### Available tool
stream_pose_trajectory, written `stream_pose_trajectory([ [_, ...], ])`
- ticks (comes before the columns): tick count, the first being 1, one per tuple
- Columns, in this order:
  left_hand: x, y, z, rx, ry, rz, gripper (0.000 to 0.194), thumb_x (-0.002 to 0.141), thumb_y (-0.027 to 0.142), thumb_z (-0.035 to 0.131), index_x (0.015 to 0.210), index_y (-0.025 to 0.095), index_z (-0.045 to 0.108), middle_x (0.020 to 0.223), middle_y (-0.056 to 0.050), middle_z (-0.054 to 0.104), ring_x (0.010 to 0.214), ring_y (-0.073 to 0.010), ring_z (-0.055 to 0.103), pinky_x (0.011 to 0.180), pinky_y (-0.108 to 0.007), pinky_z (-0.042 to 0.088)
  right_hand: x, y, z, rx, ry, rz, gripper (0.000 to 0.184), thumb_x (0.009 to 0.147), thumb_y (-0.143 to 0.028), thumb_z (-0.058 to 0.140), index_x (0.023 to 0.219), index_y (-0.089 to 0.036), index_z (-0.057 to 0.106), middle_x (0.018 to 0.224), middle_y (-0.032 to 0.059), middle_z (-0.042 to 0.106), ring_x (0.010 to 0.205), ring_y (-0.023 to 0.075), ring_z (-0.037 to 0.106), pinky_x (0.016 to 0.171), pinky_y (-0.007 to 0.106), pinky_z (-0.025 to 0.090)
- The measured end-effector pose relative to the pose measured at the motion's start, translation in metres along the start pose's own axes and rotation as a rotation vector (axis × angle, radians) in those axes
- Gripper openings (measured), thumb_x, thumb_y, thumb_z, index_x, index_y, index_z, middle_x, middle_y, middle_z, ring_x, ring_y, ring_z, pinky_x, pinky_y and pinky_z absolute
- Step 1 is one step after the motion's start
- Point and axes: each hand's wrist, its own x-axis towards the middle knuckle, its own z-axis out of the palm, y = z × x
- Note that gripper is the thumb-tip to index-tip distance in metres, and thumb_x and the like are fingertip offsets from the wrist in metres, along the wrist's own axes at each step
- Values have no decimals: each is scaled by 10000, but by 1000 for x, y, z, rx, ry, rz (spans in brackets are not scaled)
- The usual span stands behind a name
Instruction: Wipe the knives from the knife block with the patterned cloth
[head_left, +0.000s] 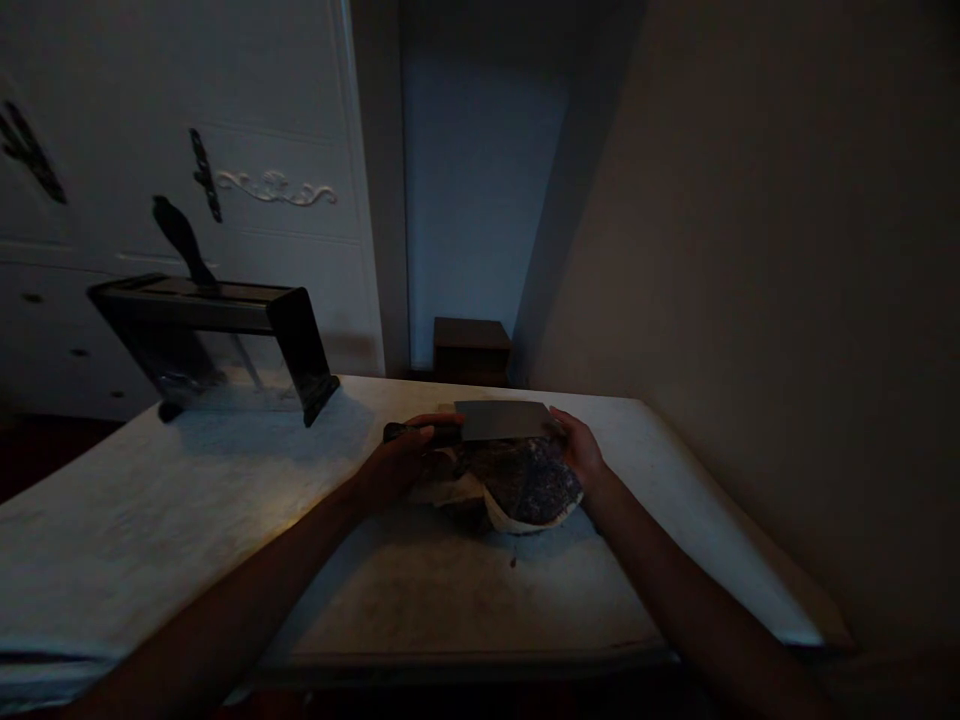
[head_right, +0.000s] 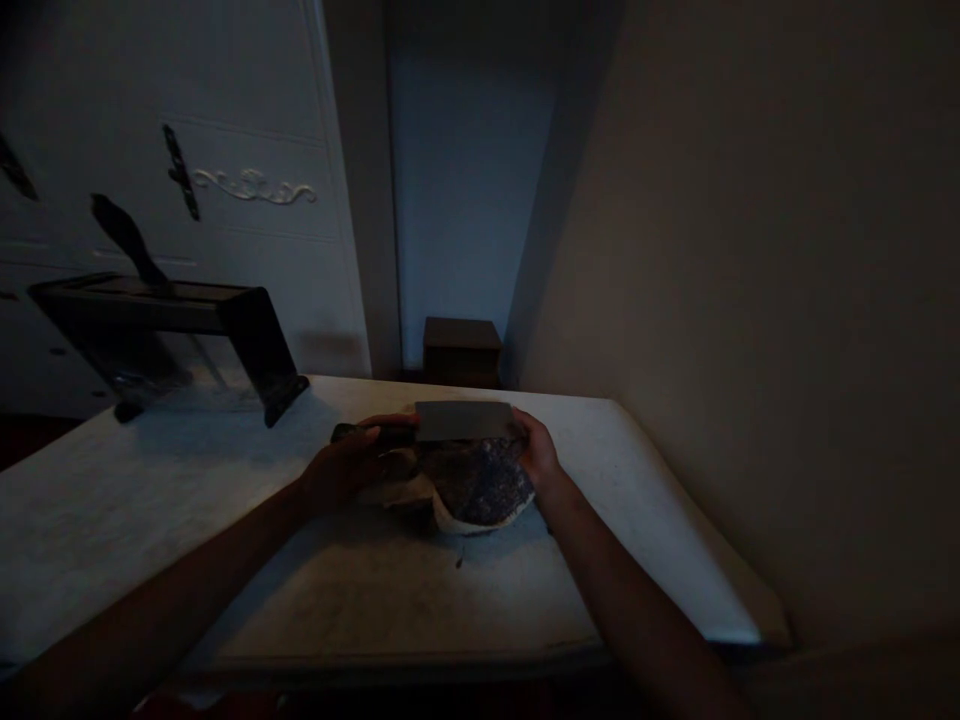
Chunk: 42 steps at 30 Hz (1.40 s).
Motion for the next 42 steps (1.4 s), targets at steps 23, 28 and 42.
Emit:
stream_pose_trajectory([
  [23, -2, 14, -23, 327, 1, -309, 307, 678, 318, 814, 935, 168, 741, 693, -36, 687, 432, -109, 561, 330, -169, 395, 12, 8, -5, 4, 201, -293, 262, 602, -351, 770, 807, -214, 679, 811, -10, 742, 887, 215, 678, 880, 325, 515],
  [28, 2, 21, -16, 594, -277, -382, 268, 722, 421, 764, 824, 177, 721, 592, 8, 615, 368, -81, 492, 326, -156, 347, 5, 5, 8, -29, 134, -364, 365, 665, -469, 729, 938, -229, 697, 1024, 17, 753, 1081, 258, 647, 982, 378, 482],
  [42, 5, -5, -16, 659, 195, 5, 250, 692, 391, 746, 844, 192, 746, 632, -20, 680, 464, -152, 556, 420, -219, 378, -11, 19, 13, -510, -216, -288, 1143, 522, -337, 913, 1496, -292, 317, 1535, 77, 404, 1372, 287, 433, 1157, 473, 302],
])
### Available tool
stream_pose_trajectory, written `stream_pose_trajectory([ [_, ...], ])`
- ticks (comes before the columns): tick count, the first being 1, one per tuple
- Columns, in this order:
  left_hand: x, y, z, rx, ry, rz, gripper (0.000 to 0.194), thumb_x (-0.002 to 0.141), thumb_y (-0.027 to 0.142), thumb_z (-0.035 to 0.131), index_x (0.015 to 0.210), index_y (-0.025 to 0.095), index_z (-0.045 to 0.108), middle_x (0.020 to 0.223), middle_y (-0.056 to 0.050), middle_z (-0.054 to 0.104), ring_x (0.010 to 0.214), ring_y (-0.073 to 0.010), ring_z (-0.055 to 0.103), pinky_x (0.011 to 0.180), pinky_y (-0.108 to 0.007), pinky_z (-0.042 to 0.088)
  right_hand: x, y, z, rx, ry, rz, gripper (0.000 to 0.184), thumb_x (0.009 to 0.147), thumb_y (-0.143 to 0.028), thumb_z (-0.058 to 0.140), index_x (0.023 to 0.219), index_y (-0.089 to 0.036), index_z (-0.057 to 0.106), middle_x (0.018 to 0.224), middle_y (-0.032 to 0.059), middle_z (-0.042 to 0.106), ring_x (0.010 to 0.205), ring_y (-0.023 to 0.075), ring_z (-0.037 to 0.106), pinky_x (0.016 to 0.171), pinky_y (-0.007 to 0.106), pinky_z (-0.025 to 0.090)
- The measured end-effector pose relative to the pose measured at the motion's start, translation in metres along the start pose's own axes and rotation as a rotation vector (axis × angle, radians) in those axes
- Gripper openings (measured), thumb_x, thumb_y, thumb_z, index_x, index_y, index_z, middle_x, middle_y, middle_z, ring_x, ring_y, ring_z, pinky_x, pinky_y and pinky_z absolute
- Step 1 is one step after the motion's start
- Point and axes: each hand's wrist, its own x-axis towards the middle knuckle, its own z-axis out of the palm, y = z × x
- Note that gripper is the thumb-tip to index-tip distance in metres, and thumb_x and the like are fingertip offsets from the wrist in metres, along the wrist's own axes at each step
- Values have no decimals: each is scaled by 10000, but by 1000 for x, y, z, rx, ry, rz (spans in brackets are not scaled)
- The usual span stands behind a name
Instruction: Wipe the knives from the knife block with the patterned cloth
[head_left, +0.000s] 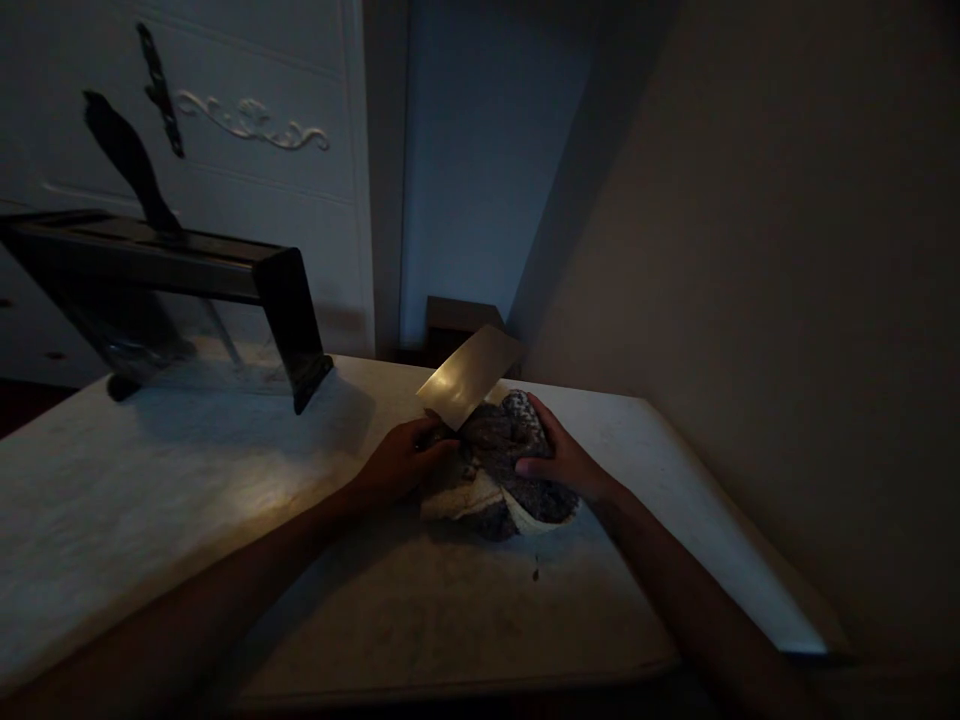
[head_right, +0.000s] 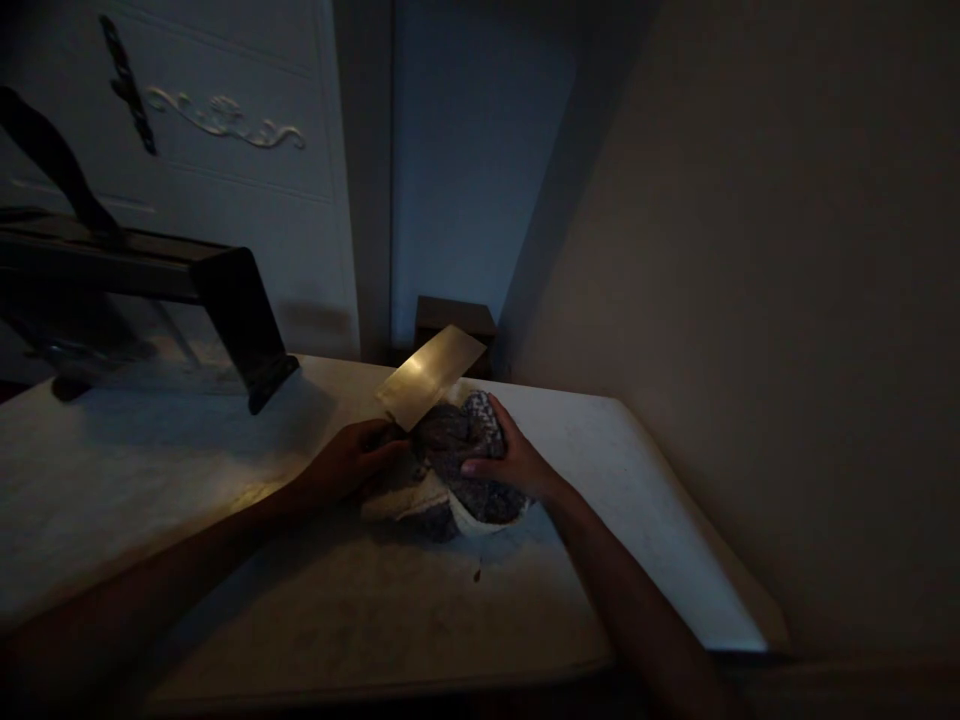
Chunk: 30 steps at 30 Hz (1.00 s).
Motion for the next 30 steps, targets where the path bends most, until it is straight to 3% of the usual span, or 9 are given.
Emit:
stream_pose_trajectory([
  [3, 0, 2, 3, 56, 62, 49, 220, 673, 368, 758, 815, 200, 760, 760, -50, 725, 640, -204, 629, 525, -237, 438, 1, -1, 10, -174, -20, 13, 1210, 506, -307, 915, 1526, -287, 264, 1550, 89, 377, 1398, 303, 395, 1172, 501, 261],
  [10, -2, 0, 5, 62, 114, 90, 249, 665, 332, 768, 892, 230, 773, 760, -43, 725, 706, -234, 641, 590, -265, 459, 3, -18, 28, -467, 48, -115, 712, 649, -223, 739, 1341, -219, 574, 1316, 66, 638, 1199, 286, 590, 1081, 466, 405],
  [14, 0, 0, 2, 278, 128, 107, 325, 753, 359, 665, 1020, 193, 747, 956, -58, 748, 846, -253, 670, 751, -309, 492, 0, -23, 19, -516, 266, -187, 593, 670, -195, 627, 1264, -196, 633, 1224, 58, 692, 1110, 260, 643, 1033, 424, 458],
  [17, 1, 0, 0, 397, 111, 83, 331, 801, 381, 591, 1009, 164, 731, 958, -59, 743, 860, -241, 670, 777, -314, 494, -3, -27, 8, -540, 487, -304, 574, 684, -210, 587, 1256, -178, 627, 1221, 69, 690, 1112, 262, 644, 1016, 425, 480],
  [19, 2, 0, 0, 447, 117, 61, 327, 817, 396, 568, 965, 150, 726, 929, -70, 740, 846, -235, 670, 759, -312, 495, -3, -30, 4, -600, 554, -393, 588, 691, -210, 589, 1278, -173, 606, 1253, 82, 670, 1142, 271, 629, 1024, 439, 477],
  [26, 0, -1, 1, 548, 63, 85, 314, 846, 379, 563, 971, 129, 708, 896, -94, 737, 787, -213, 678, 676, -280, 475, 14, -32, 26, -906, 380, -639, 691, 733, -166, 553, 1415, -217, 457, 1367, 108, 584, 1235, 291, 566, 1043, 493, 471],
  [30, -2, 0, 0, 596, 52, 116, 301, 871, 344, 555, 1038, 127, 680, 946, -105, 739, 818, -215, 683, 701, -275, 478, 23, -39, 49, -1027, 137, -807, 740, 771, -203, 552, 1479, -164, 343, 1455, 167, 487, 1341, 301, 466, 1085, 507, 428],
])
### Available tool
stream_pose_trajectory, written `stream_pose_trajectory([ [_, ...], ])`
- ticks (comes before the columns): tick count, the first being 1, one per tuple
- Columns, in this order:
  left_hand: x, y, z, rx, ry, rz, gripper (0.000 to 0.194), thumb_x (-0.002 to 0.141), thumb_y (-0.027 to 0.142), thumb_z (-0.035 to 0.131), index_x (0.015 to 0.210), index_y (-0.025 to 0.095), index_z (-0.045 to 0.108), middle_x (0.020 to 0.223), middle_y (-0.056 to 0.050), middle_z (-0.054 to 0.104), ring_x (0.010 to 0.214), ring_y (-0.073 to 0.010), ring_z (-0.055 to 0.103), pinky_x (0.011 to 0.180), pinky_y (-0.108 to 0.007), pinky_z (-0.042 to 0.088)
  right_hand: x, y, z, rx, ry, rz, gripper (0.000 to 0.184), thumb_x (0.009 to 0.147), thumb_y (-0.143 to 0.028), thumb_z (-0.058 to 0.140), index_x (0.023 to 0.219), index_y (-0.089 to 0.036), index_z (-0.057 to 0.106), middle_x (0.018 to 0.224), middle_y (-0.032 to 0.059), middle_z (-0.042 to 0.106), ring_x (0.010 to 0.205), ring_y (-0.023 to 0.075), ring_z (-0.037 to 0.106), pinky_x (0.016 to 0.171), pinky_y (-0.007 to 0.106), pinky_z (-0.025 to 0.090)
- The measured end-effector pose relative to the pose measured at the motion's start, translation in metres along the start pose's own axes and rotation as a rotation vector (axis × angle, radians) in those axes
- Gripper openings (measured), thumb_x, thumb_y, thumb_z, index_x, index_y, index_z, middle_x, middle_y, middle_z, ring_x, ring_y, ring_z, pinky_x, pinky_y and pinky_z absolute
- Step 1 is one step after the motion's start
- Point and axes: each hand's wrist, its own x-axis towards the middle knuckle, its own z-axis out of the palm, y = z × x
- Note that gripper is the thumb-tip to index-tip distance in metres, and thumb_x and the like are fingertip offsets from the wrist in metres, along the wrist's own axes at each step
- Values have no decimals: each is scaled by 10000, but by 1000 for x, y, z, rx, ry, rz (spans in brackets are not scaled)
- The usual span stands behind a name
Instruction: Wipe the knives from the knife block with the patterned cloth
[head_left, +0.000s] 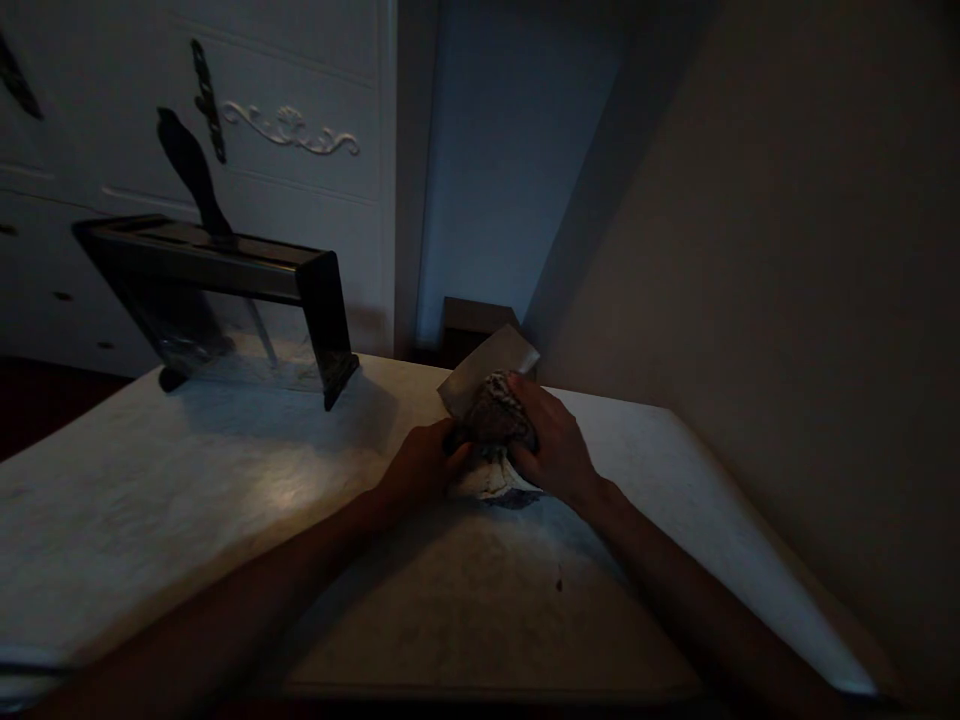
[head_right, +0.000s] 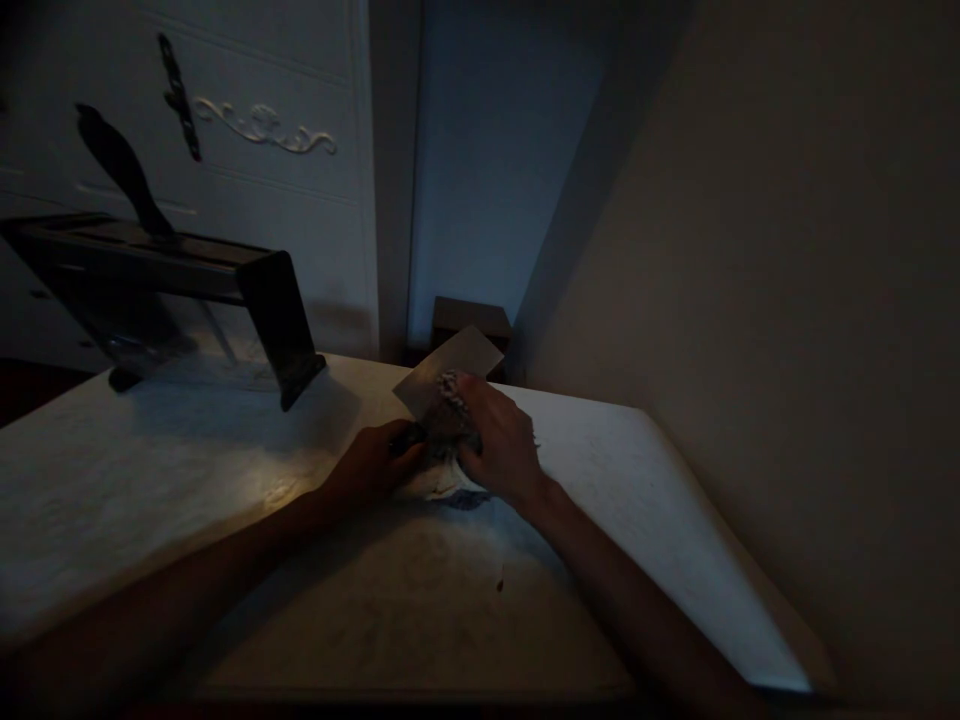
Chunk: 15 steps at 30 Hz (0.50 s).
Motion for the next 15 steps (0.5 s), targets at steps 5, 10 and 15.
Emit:
stream_pose_trajectory([
  [5, -1, 0, 0, 78, -27, 19, 218, 860, 264, 568, 1012, 139, 661, 914, -100, 735, 780, -208, 679, 688, -271, 481, 15, -15, 5, -37, -193, -175, 698, 858, -364, 571, 1474, -125, 348, 1506, 205, 411, 1435, 307, 328, 1165, 560, 284],
  [10, 0, -2, 3, 141, -32, 27, 202, 855, 234, 561, 1014, 144, 647, 942, -103, 735, 805, -210, 680, 695, -277, 480, 15, -12, 7, -40, -247, -267, 685, 854, -308, 574, 1471, -100, 360, 1495, 193, 434, 1446, 293, 310, 1167, 543, 291],
  [15, -1, -2, 4, 102, -18, 38, 209, 851, 261, 573, 989, 135, 668, 915, -101, 737, 766, -203, 672, 669, -273, 463, 4, -10, 9, -40, -172, -314, 569, 875, -303, 567, 1408, -138, 462, 1423, 151, 536, 1387, 282, 412, 1136, 523, 347],
])
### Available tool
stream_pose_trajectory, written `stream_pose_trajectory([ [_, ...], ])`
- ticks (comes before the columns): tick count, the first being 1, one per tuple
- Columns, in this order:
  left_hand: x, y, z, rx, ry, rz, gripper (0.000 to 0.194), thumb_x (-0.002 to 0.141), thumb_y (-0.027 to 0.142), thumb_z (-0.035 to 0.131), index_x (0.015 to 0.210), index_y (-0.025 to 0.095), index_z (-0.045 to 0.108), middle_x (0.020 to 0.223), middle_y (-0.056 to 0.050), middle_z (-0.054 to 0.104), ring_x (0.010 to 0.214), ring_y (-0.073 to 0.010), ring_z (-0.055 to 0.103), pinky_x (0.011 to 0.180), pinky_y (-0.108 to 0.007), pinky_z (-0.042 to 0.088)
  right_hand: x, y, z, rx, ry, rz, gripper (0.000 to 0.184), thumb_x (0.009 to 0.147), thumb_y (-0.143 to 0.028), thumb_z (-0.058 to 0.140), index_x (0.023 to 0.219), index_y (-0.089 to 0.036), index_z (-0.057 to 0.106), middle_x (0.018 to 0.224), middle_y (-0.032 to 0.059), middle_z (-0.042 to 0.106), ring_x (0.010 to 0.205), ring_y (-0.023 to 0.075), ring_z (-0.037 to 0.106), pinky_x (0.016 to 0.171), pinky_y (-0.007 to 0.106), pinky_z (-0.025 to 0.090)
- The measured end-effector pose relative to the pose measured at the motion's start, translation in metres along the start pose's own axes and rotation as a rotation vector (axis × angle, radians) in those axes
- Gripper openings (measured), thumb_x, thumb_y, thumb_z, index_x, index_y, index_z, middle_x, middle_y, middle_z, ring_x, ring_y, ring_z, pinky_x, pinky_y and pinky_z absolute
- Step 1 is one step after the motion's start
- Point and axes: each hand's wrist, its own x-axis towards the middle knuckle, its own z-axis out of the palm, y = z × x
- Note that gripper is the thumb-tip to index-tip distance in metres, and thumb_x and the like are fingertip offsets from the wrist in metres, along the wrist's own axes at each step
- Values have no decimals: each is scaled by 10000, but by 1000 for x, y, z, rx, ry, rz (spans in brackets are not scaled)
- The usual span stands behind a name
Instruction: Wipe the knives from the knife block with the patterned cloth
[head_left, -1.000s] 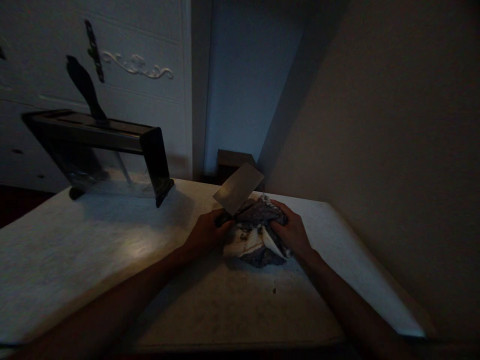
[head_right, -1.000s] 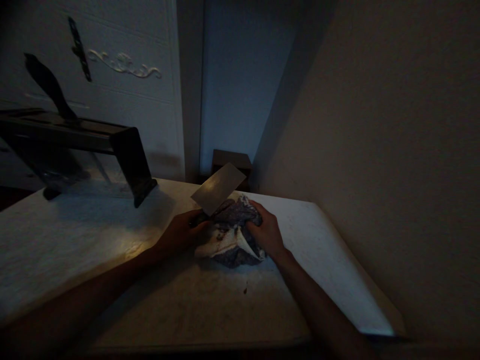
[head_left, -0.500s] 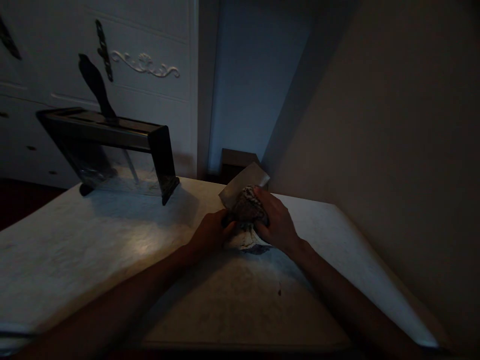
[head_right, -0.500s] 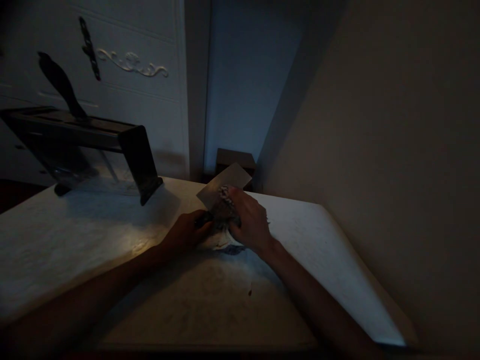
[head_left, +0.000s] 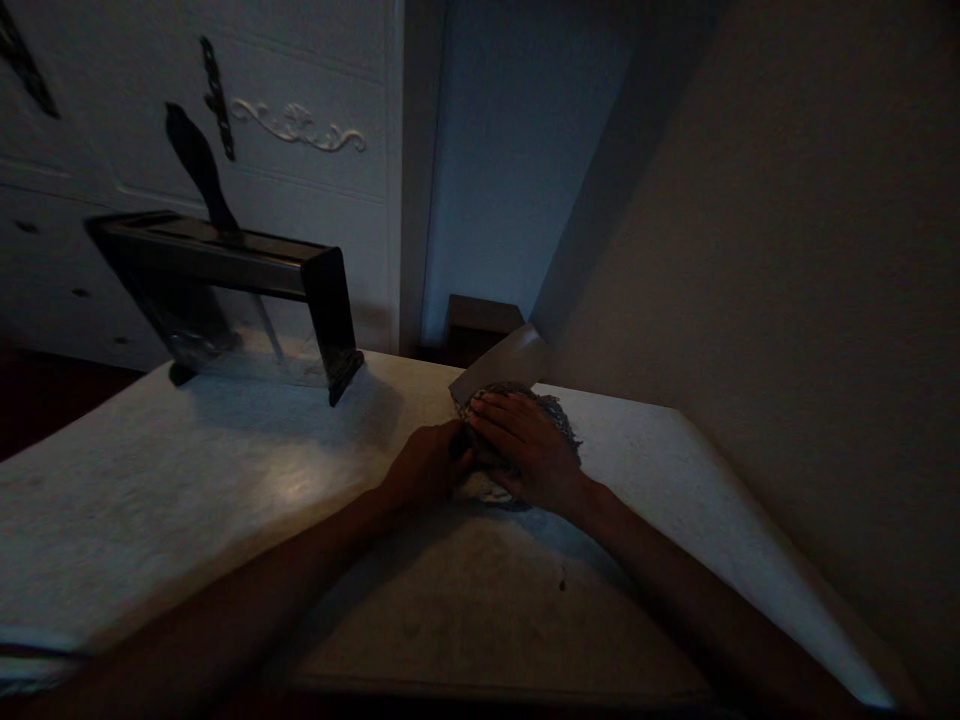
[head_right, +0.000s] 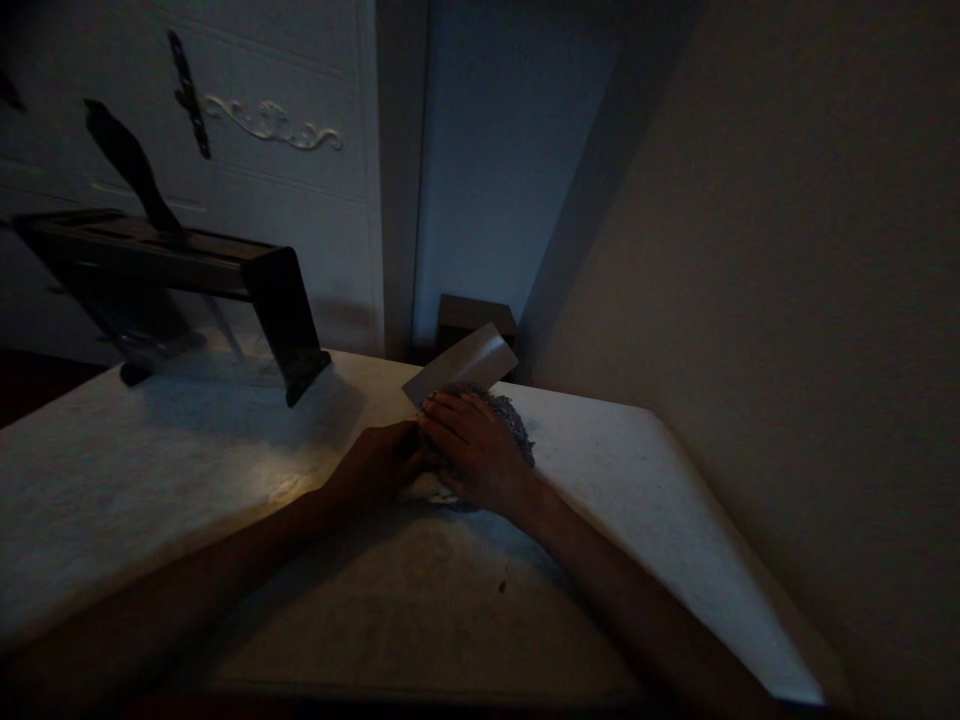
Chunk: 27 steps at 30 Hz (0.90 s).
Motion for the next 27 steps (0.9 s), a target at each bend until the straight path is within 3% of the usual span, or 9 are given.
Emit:
stream_pose_trajectory([
  [6, -3, 0, 0, -118, 63, 15, 264, 851, 372, 596, 956, 152, 699, 865, -58, 744, 733, -179, 669, 631, -244, 453, -10, -4, 1, 12, 144, -47, 347, 897, -229, 560, 1235, -162, 603, 1261, 104, 670, 1261, 242, 550, 1094, 470, 396],
  [12, -2, -5, -1, -131, 109, 25, 277, 830, 316, 605, 1033, 164, 716, 908, -42, 754, 783, -180, 683, 696, -250, 480, -13, -1, 0, 45, 171, -47, 293, 901, -194, 552, 1183, -193, 632, 1171, 64, 717, 1166, 218, 616, 1057, 455, 424],
  [21, 1, -5, -7, -95, 87, -24, 306, 829, 314, 594, 1068, 155, 700, 1003, -76, 753, 857, -207, 689, 765, -294, 498, -22, 1, -2, 10, 156, 14, 430, 914, -247, 547, 1342, -217, 525, 1332, 114, 619, 1311, 252, 511, 1085, 503, 419],
  [27, 1, -1, -9, -26, 30, -9, 235, 859, 321, 580, 969, 150, 698, 894, -85, 743, 760, -199, 673, 684, -283, 475, -28, 1, 1, 70, 224, 96, 606, 890, -215, 564, 1465, -248, 375, 1422, 128, 539, 1347, 275, 476, 1082, 539, 427],
])
